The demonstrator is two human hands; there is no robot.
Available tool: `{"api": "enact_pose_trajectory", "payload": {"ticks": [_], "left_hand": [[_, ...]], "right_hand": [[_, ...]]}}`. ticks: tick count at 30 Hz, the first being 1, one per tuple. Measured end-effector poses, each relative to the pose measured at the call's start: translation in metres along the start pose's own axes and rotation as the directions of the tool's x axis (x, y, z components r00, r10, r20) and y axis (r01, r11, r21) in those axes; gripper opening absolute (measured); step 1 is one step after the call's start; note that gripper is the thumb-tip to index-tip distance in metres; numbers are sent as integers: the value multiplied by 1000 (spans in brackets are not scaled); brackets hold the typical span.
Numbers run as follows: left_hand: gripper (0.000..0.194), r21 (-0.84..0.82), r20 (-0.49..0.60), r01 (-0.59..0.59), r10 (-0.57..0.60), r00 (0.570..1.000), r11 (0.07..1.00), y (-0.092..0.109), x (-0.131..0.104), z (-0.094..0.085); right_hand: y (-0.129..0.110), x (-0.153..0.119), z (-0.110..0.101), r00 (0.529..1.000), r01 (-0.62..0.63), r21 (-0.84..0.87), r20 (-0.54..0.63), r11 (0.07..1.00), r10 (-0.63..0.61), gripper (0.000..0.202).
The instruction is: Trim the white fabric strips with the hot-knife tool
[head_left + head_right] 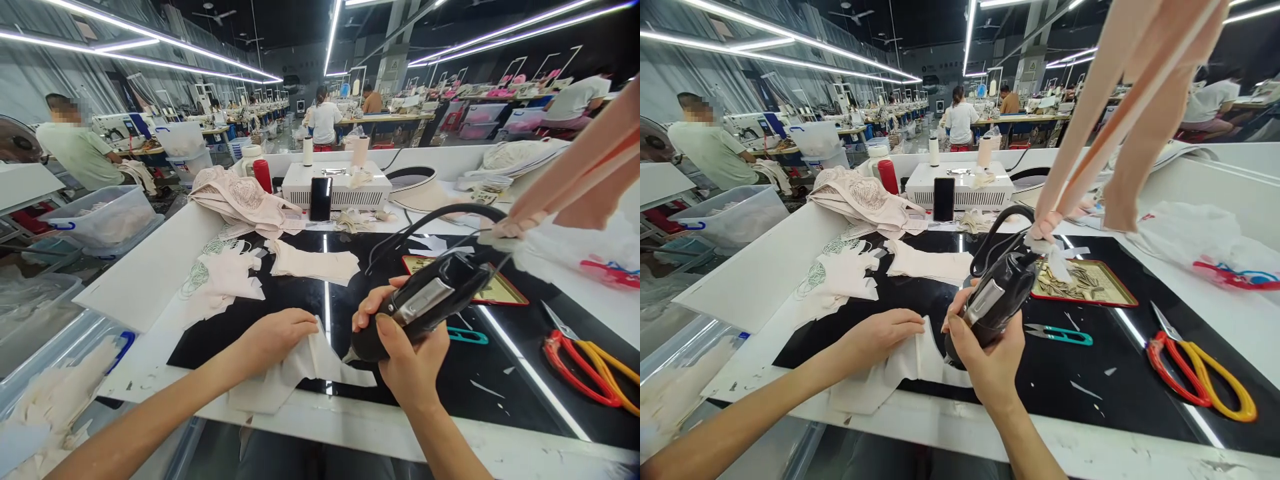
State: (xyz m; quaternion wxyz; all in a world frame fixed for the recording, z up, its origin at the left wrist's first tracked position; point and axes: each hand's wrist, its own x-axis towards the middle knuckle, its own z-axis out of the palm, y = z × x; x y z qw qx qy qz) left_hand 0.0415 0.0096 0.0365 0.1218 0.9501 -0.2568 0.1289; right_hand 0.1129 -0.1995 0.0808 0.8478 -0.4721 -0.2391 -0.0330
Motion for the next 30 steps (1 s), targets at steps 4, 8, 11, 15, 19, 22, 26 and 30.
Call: {"api": "enact_pose_trajectory", "payload": {"ticks": [4,8,11,15,19,22,26,30], "left_hand": [[36,20,10,-24,24,1000,999,-4,14,11],[34,18,34,-23,22,999,1000,-6,16,18],[33,8,60,3,-3,998,1000,-5,13,16],[32,-3,71,43,-42,997,999,-3,9,13],[29,-26,57,47,-46,997,999,-4,5,15],[25,-29,14,29,-28,999,999,-5,1,16],[22,-43,-32,14,-16,999,999,-4,-5,15],[20,-1,-49,8,-8,999,1000,-1,-10,14]], "right_hand": [[1,-4,-1,1000,-9,-10,19,1000,9,36],[-1,-9,-5,999,2,4,44,1000,-2,34],[-3,-12,-9,999,14,-5,52,1000,-14,33],[-6,-14,-12,998,25,-14,58,1000,-24,32],[-6,-15,-14,998,28,-10,60,1000,-28,33],[-6,-16,-14,998,22,-13,55,1000,-21,33],[-7,-17,-14,999,10,-37,32,999,-9,32],[-9,-16,-13,1000,-4,-42,27,999,5,34]]}}
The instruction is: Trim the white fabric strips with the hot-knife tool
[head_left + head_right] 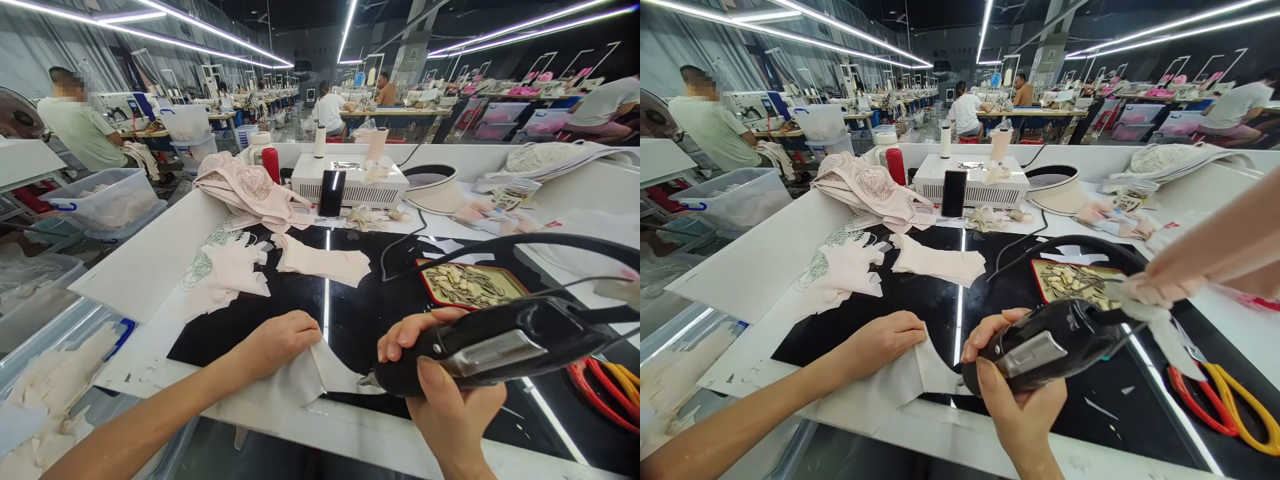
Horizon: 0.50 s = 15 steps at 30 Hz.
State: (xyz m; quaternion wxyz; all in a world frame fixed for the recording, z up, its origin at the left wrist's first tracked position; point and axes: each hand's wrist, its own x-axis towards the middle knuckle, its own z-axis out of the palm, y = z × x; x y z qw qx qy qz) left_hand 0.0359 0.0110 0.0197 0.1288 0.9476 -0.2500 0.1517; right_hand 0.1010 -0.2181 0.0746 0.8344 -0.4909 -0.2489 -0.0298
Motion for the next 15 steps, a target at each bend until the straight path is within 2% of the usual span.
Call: {"api": "enact_pose_trajectory", "payload": {"ticks": [10,15], "left_hand": [[21,-34,-13,30,-30,999,999,6,-10,3],[23,-40,-11,36,-36,999,999,9,-14,3]], "right_hand": [[-4,4,7,1000,-6,-15,-28,1000,5,38],[2,15,22,998,16,12,-67,1000,-15,38]]}}
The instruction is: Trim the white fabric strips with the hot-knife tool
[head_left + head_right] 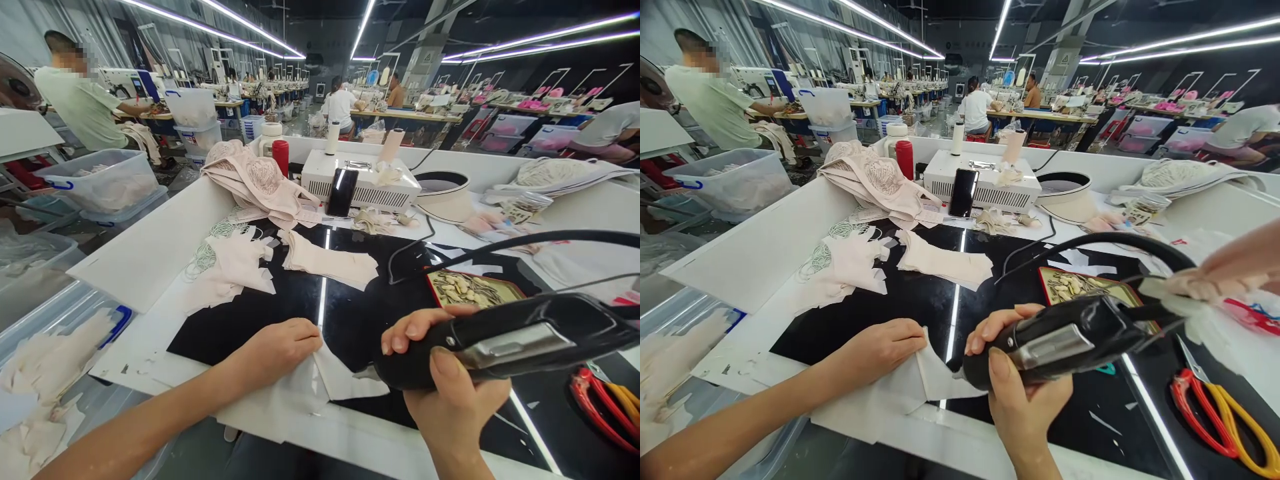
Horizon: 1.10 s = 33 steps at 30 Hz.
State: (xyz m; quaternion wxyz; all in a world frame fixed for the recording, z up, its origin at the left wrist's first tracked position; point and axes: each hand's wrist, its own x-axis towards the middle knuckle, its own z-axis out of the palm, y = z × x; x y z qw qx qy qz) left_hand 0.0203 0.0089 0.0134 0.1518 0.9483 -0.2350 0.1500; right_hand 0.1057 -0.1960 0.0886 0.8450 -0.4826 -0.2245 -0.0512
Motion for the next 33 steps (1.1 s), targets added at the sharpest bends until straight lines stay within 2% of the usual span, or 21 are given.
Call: {"api": "enact_pose_trajectory", "payload": {"ticks": [5,9,17,25,33], "left_hand": [[24,-12,-32,-4,4,999,1000,1,-3,1],[21,-2,-82,-13,13,997,1000,1,-3,2],[21,12,-133,-45,46,990,999,0,-4,5],[21,-27,-80,-18,16,997,999,-1,-5,6],[22,-13,-95,-38,36,995,999,0,-3,3]], "right_hand": [[17,14,23,1000,22,46,-17,999,-22,33],[32,20,32,1000,22,41,-3,999,-21,32],[43,21,37,1000,29,78,3,997,-29,34],[45,18,35,1000,28,30,4,999,-28,36],[47,15,34,1000,22,37,17,999,-23,34]]}}
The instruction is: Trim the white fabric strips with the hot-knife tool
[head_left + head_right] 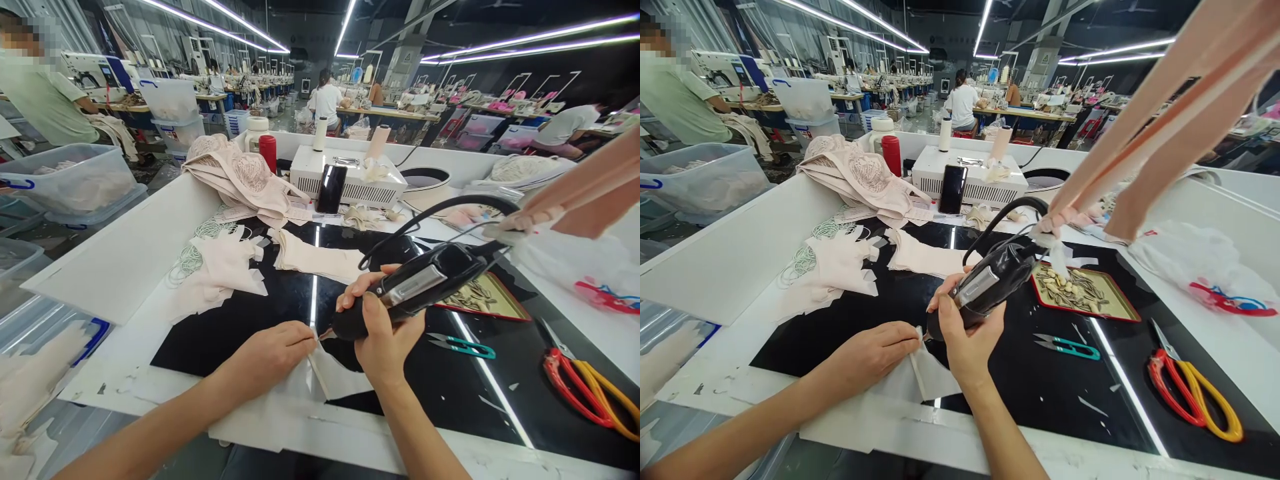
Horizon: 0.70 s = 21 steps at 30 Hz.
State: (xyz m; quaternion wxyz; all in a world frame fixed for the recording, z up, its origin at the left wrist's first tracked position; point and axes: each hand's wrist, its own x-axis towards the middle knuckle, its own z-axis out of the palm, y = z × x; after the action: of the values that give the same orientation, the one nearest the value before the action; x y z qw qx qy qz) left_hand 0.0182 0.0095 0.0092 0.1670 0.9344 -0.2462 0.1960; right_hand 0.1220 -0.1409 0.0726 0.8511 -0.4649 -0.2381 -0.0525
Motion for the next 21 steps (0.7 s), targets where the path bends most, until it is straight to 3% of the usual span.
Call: {"api": "enact_pose_trajectory", "payload": {"ticks": [10,21], "left_hand": [[22,-9,-11,0,0,1000,1000,-1,-1,1],[21,11,-3,2,-2,1000,1000,-3,-1,1]], "right_hand": [[-13,-3,-6,1000,2,-11,-9,1000,-2,36],[-12,-9,-6,1000,3,-42,-22,999,-4,32]]}}
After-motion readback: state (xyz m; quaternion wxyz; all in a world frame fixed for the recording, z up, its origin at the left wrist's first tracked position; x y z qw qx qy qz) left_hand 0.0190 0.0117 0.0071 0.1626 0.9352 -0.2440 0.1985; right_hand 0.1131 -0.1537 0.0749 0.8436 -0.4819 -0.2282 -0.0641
